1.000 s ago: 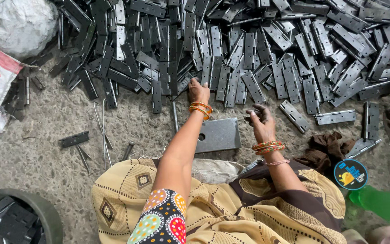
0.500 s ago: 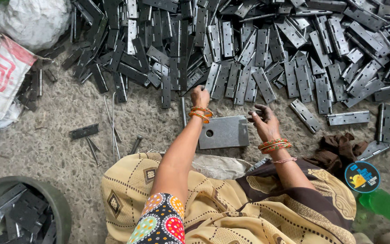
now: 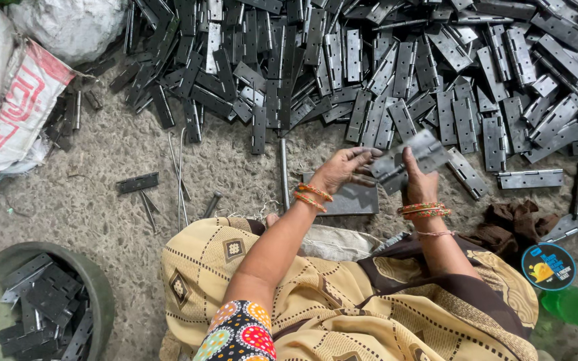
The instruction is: The person sits on the floor and assembles metal hinge components by inserting pins into pre-drilled holes using a metal rod and hammer. They repeatedly pick up hinge halves, align them on a metal block, and strike the pin to secure the assembly.
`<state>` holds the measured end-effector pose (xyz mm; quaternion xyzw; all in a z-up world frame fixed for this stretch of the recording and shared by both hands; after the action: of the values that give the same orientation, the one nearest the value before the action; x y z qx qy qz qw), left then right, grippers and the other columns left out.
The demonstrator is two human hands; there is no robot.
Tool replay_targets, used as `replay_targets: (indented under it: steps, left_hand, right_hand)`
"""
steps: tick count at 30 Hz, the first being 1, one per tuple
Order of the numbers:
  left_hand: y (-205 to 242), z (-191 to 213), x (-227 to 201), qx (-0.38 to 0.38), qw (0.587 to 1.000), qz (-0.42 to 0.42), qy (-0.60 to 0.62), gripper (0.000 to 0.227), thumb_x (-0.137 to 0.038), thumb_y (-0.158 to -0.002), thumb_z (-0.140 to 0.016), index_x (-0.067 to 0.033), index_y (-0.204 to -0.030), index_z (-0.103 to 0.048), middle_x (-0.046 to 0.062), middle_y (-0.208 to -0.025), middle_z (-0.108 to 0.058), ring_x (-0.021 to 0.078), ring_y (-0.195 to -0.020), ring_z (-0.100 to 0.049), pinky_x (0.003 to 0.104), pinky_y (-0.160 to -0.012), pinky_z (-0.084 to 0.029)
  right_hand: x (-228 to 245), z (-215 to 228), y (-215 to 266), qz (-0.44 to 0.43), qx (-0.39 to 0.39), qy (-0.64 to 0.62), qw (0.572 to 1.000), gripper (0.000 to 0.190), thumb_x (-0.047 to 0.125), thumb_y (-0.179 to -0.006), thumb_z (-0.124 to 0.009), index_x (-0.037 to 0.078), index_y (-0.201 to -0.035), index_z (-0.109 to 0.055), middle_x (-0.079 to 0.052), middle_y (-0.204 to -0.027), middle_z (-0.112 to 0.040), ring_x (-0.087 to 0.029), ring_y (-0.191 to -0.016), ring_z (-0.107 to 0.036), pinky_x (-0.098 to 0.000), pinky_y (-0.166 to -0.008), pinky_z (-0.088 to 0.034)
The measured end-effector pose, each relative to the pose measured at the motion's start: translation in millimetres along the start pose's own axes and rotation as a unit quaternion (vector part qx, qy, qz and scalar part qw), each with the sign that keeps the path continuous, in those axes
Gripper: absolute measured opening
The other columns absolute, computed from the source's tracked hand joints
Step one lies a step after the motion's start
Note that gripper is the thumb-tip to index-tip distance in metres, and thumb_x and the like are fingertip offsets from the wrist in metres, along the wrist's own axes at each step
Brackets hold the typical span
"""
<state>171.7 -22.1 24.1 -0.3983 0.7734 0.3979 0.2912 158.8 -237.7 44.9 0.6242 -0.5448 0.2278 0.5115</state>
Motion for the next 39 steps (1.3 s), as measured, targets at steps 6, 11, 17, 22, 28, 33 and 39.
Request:
replay_targets:
  steps: [6, 11, 17, 22, 28, 33, 39]
  left_hand:
    - [-16.8, 90.0, -46.2, -0.363, 0.779, -0.148, -0.489, 0.028, -0.031, -0.089, -0.079, -0.0081, -0.105, -0.076, 0.012, -0.095, -0.080, 0.0274, -0.086, -0.078, 0.037, -0.076, -0.059]
    - [-10.8, 145.0, -81.9, -0.502, 0.643, -0.121, -0.566, 0.040, -0.025, -0.083, -0.082, -0.0078, -0.114, -0.064, 0.016, -0.117, -0.065, 0.0364, -0.107, -0.065, 0.045, -0.090, -0.053]
    - [-8.0, 143.1, -110.8, -0.524, 0.590, -0.083, -0.609, 0.052, -0.026, -0.079, -0.085, -0.0070, -0.119, -0.057, 0.015, -0.124, -0.057, 0.0375, -0.115, -0.061, 0.045, -0.092, -0.055]
    - [-14.3, 162.4, -106.3, -0.501, 0.575, -0.112, -0.637, 0.046, -0.019, -0.078, -0.082, -0.0045, -0.114, -0.058, 0.017, -0.118, -0.057, 0.0383, -0.109, -0.062, 0.045, -0.090, -0.055]
    - [-14.4, 206.8, -108.8, -0.511, 0.589, -0.177, -0.601, 0.015, -0.013, -0.082, -0.073, -0.0026, -0.092, -0.070, 0.018, -0.092, -0.070, 0.0391, -0.087, -0.070, 0.047, -0.076, -0.058]
    - [1.6, 199.8, -115.4, -0.504, 0.671, -0.229, -0.492, 0.021, -0.020, -0.080, -0.070, -0.0045, -0.089, -0.079, 0.017, -0.081, -0.076, 0.0331, -0.073, -0.075, 0.042, -0.066, -0.058]
    - [7.5, 71.1, -107.6, -0.316, 0.811, -0.198, -0.451, 0.026, -0.019, -0.083, -0.068, -0.0053, -0.101, -0.080, 0.012, -0.086, -0.080, 0.0189, -0.072, -0.076, 0.033, -0.066, -0.060]
  right_hand:
    - [-22.4, 27.2, -19.8, 0.040, -0.062, 0.279, 0.958, 0.028, 0.022, -0.089, -0.085, 0.001, -0.102, -0.071, -0.011, -0.099, -0.075, -0.019, -0.081, -0.070, -0.0341, -0.072, -0.057]
    - [-38.6, 18.5, -17.4, -0.037, 0.009, 0.172, 0.984, 0.027, 0.014, -0.086, -0.082, -0.001, -0.105, -0.070, -0.011, -0.098, -0.075, -0.020, -0.079, -0.072, -0.0352, -0.070, -0.061]
    - [-28.9, 9.9, -10.0, -0.025, 0.022, 0.129, 0.991, 0.033, 0.010, -0.088, -0.081, -0.001, -0.116, -0.067, -0.011, -0.104, -0.075, -0.018, -0.085, -0.073, -0.0327, -0.075, -0.062]
    - [-30.2, 16.8, -11.3, -0.069, -0.018, 0.167, 0.983, 0.033, 0.013, -0.089, -0.077, 0.000, -0.117, -0.063, -0.012, -0.103, -0.074, -0.020, -0.084, -0.072, -0.0366, -0.073, -0.062]
    - [-32.4, 17.5, -13.0, -0.025, 0.011, 0.172, 0.985, 0.037, 0.019, -0.092, -0.076, -0.001, -0.120, -0.064, -0.010, -0.106, -0.073, -0.018, -0.086, -0.070, -0.0358, -0.076, -0.059]
    - [-30.4, 14.7, -10.8, 0.006, 0.010, 0.220, 0.975, 0.038, 0.027, -0.097, -0.074, -0.001, -0.121, -0.067, -0.010, -0.108, -0.073, -0.017, -0.089, -0.067, -0.0351, -0.077, -0.057]
    - [-8.4, -13.1, 6.1, -0.067, 0.031, 0.068, 0.995, 0.050, 0.040, -0.096, -0.071, 0.000, -0.124, -0.061, -0.008, -0.102, -0.067, -0.022, -0.084, -0.067, -0.0387, -0.069, -0.059]
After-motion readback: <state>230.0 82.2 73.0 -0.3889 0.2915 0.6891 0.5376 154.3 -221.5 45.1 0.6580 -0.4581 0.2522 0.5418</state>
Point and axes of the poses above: each hand's wrist, its own y-axis away from the middle knuckle, its own z-axis out of the back of the hand, x = y × z, the point moved 4 cm from there along -y, towards the middle knuckle
